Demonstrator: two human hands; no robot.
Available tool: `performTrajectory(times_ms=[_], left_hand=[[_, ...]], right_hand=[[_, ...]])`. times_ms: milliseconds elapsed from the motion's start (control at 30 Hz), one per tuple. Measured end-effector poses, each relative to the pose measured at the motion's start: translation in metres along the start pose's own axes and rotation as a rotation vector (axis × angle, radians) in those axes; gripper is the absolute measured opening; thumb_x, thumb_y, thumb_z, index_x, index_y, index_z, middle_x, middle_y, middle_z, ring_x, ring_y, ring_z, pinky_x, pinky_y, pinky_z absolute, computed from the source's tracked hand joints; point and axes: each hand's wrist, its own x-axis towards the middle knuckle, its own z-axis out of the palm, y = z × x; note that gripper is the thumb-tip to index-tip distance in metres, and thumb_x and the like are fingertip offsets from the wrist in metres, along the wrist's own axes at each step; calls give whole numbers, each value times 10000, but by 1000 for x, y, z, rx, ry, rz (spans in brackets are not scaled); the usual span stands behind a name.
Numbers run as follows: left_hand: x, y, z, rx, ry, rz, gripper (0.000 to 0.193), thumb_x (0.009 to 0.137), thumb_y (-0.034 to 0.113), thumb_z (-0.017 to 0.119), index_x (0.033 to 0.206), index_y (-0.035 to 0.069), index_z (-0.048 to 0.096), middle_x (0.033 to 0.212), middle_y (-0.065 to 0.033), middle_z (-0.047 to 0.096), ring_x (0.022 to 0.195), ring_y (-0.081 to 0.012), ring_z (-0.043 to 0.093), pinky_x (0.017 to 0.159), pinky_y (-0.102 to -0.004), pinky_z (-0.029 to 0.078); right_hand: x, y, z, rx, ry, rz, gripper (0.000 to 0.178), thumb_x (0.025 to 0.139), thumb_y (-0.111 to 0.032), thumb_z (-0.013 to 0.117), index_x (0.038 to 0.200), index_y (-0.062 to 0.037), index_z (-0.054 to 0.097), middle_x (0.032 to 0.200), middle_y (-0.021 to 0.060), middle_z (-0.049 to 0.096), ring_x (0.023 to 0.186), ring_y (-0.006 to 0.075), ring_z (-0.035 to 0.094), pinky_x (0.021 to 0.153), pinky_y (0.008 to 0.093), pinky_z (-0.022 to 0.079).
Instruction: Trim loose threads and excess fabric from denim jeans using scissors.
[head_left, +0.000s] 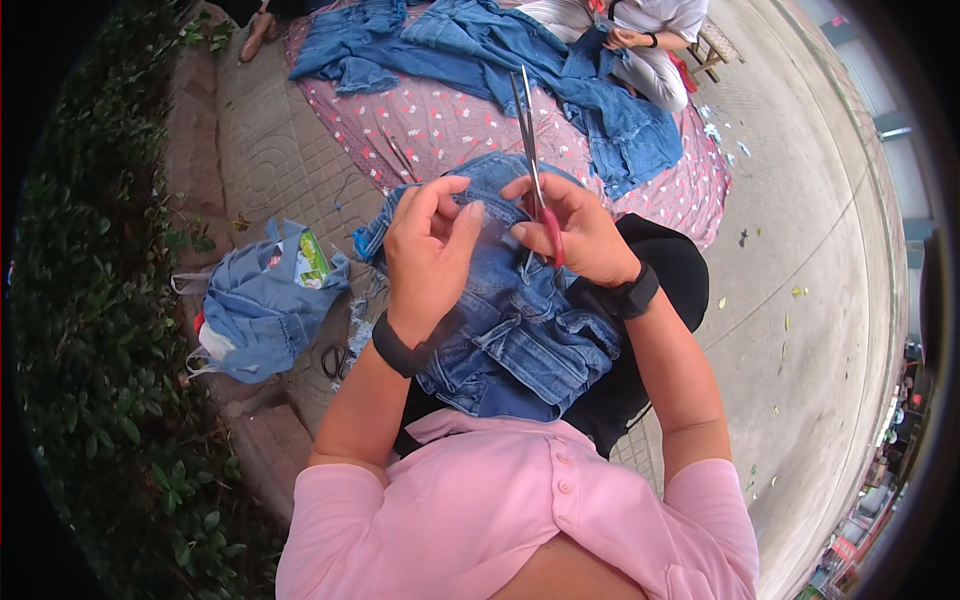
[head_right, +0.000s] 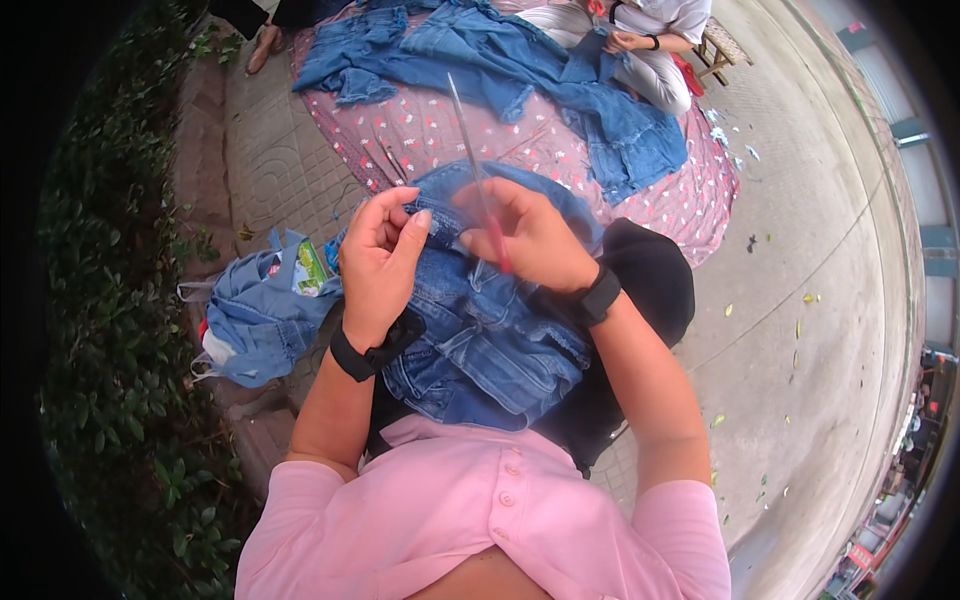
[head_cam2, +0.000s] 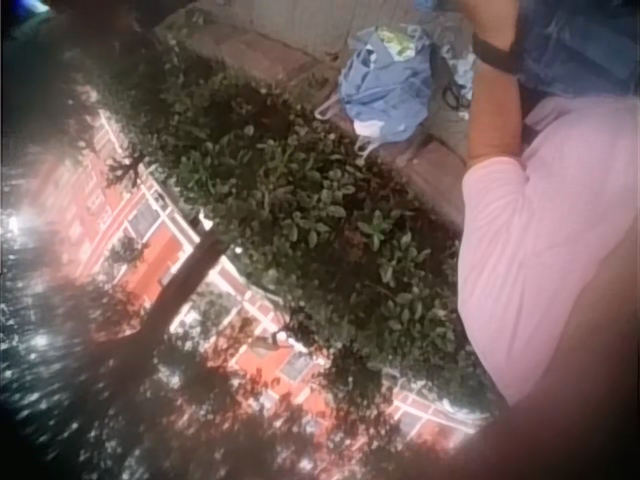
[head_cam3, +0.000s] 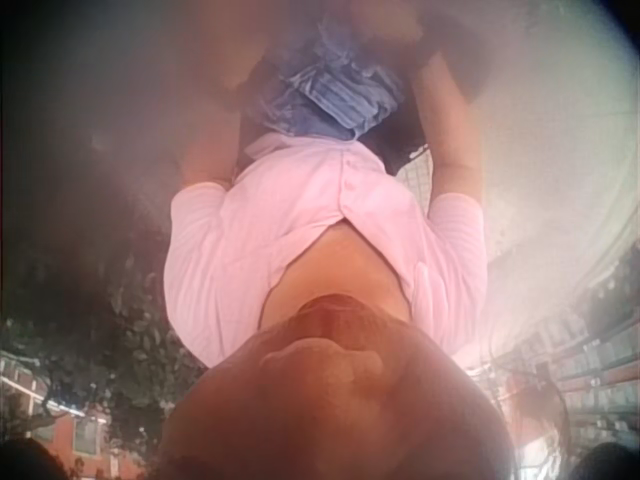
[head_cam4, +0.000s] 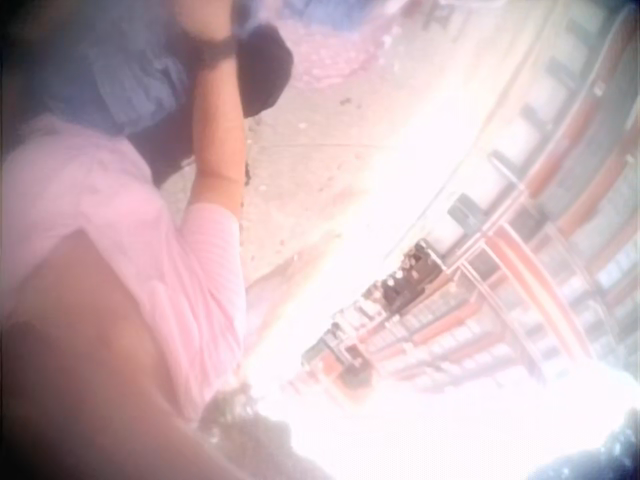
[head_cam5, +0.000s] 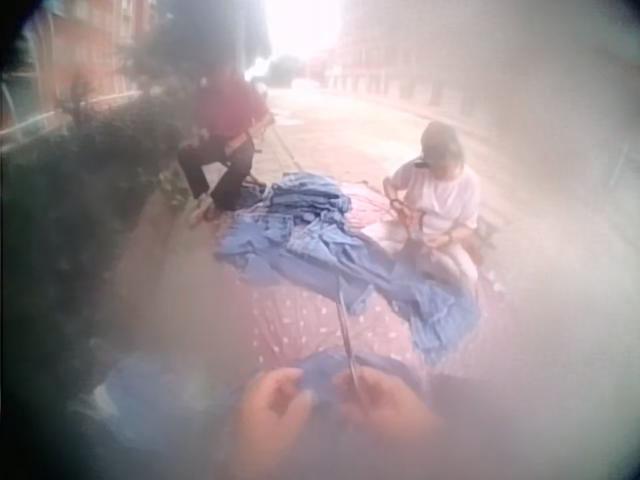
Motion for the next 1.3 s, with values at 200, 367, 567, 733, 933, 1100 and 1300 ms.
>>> performTrajectory(times_ms=[200,367,567,733,933,1100,1300], left_hand=[[1,-4,-4,14,-20,14,79,906,69,601,892,-5,578,838,4,502,657,-48,509,589,-189,425],[-3,-7,-5,-71,-27,-19,103,927,97,578,886,4,566,836,2,507,670,-58,530,606,-201,439],[-9,-11,-9,-193,12,-44,87,917,71,574,889,-12,575,841,-34,523,677,-107,592,616,-228,479],[-11,-10,-11,-214,-24,-83,79,951,102,546,953,24,560,815,0,568,723,-74,583,646,-212,455],[-10,-9,-12,-190,-29,-57,68,951,93,540,943,27,555,803,0,567,717,-74,579,643,-207,453],[-12,-9,-12,-186,-24,-51,65,952,87,536,940,26,553,814,0,561,716,-72,577,639,-205,452],[-12,-9,-12,-187,-21,-35,69,953,84,532,938,20,552,829,-1,543,712,-70,572,637,-205,453]], right_hand=[[0,3,0,-13,42,-41,346,794,-61,712,1116,-55,587,907,-35,543,780,33,499,668,182,415],[-13,-7,-12,7,115,-35,358,819,-100,704,1143,-31,567,913,32,633,786,66,569,683,209,464],[-53,-40,-13,150,-40,182,340,862,-147,669,1146,-7,547,816,58,662,634,66,559,581,201,442],[-68,-22,-8,236,-221,243,401,840,-232,692,1110,36,565,759,124,669,575,81,573,515,201,434],[-66,-25,-16,293,-341,403,326,882,-193,648,1107,29,572,733,83,655,571,76,561,498,193,411],[-65,-22,-19,284,-403,474,327,893,-222,629,1088,37,585,720,100,654,546,77,559,457,193,394],[-62,-18,-18,303,-410,475,336,886,-224,636,1089,38,584,714,108,654,536,77,558,447,192,393]])
